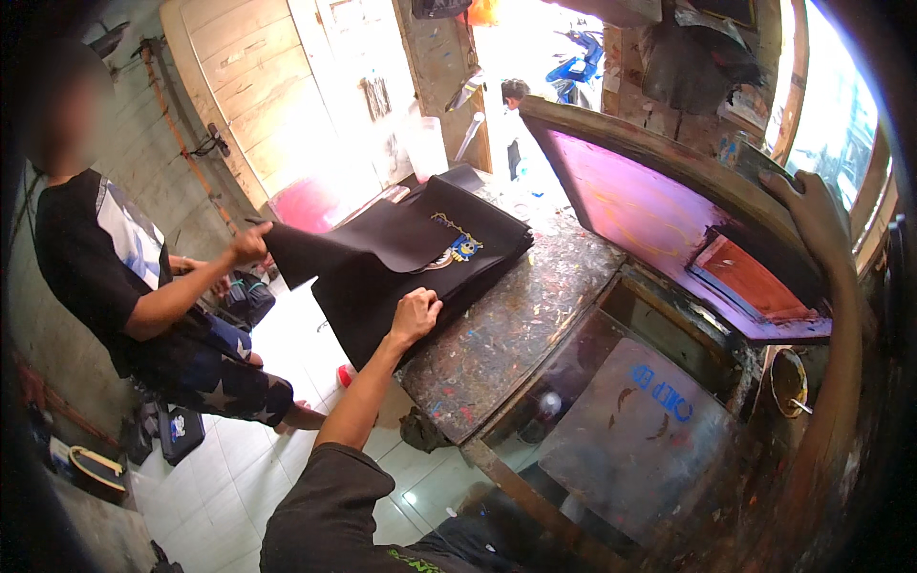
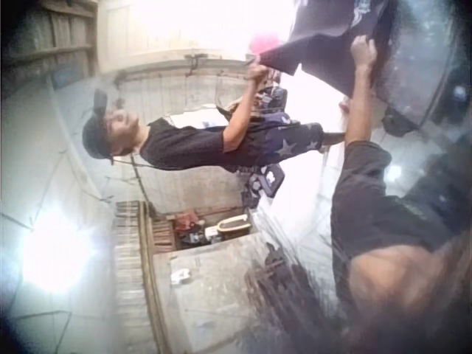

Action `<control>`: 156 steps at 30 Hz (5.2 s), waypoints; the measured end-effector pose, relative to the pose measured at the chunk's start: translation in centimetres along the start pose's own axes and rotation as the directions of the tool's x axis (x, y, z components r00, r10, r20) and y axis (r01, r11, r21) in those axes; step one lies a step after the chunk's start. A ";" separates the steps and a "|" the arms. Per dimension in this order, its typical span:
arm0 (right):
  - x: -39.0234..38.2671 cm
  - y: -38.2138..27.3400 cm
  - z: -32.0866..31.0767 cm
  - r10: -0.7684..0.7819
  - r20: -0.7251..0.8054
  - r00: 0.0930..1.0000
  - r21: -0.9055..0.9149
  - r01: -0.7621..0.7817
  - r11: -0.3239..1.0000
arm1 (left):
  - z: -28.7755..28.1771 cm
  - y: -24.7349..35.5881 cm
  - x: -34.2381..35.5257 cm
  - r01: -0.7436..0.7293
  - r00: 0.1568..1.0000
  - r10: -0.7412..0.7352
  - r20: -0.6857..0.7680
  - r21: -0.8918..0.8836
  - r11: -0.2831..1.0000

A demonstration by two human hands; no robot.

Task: The person performs screen printing on black t-shirts using a squeegee and ink. They repeatedly place a t-shirt under a screen, pull ink across the mesh to transfer a graphic, and remove the printed shirt to place it on a stack.

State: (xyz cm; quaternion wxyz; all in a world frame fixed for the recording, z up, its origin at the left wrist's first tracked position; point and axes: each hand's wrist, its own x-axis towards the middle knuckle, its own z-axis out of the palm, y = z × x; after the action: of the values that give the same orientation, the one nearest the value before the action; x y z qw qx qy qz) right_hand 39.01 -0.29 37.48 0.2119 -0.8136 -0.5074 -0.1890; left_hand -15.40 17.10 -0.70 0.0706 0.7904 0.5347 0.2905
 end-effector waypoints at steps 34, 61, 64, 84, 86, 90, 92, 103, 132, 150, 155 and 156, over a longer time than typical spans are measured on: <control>0.8 0.9 1.2 -0.082 -0.068 0.994 -0.058 0.078 0.995 | 0.4 7.1 -2.5 -0.162 0.747 0.342 0.570 -0.343 0.925; -3.0 -2.5 -2.3 0.000 0.105 0.994 0.071 -0.008 0.997 | 1.6 21.9 -19.3 -0.522 0.688 0.466 0.556 -0.067 0.850; -1.8 -2.5 -2.5 0.040 0.184 0.982 0.033 -0.046 0.998 | -0.3 18.2 -18.9 -0.535 0.687 0.429 0.586 0.009 0.845; -3.0 -2.5 -0.2 -0.048 -0.131 0.990 0.048 0.054 0.997 | -4.1 14.0 -16.3 0.742 0.628 -0.293 0.721 -0.442 0.504; -1.8 -2.5 -2.2 0.013 0.118 0.993 0.074 -0.022 0.997 | -1.1 13.8 -14.1 0.584 0.733 -0.124 0.669 -0.525 0.620; -0.4 -1.3 -0.9 0.001 0.164 0.987 0.143 -0.025 0.989 | 4.9 15.6 -9.4 0.512 0.712 0.030 0.702 -0.547 0.663; -0.6 -1.2 -0.7 -0.034 0.162 0.986 0.141 0.011 0.990 | 4.9 18.6 -7.7 0.495 0.697 0.022 0.717 -0.503 0.708; 0.5 0.1 -0.1 -0.042 0.161 0.986 0.149 0.018 0.989 | 6.0 21.2 -10.1 0.568 0.614 0.135 0.778 -0.554 0.608; 1.5 0.0 0.7 -0.161 0.141 0.977 0.168 0.136 0.976 | 4.3 19.4 -12.3 -0.558 0.657 0.583 0.478 -0.212 0.802; -3.2 -0.8 0.0 -0.116 0.165 0.979 0.078 0.104 0.991 | 5.1 37.9 -12.8 0.119 0.541 0.672 0.505 -0.837 0.534; -14.5 -4.3 1.6 -0.156 0.004 0.988 -0.018 0.156 0.988 | -5.2 32.3 -0.6 -0.505 0.694 0.521 -0.497 0.179 0.844; -17.5 -4.2 3.3 -0.208 -0.065 0.976 -0.083 0.202 0.976 | -6.4 30.8 0.7 -0.451 0.697 0.556 -0.454 0.325 0.831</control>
State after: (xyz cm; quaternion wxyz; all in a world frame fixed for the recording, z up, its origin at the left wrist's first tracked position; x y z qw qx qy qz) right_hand 28.26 -9.91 26.25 0.1787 -0.7569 -0.5731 -0.2585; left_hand 6.14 3.60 17.82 -0.2375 0.7975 0.3196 0.4532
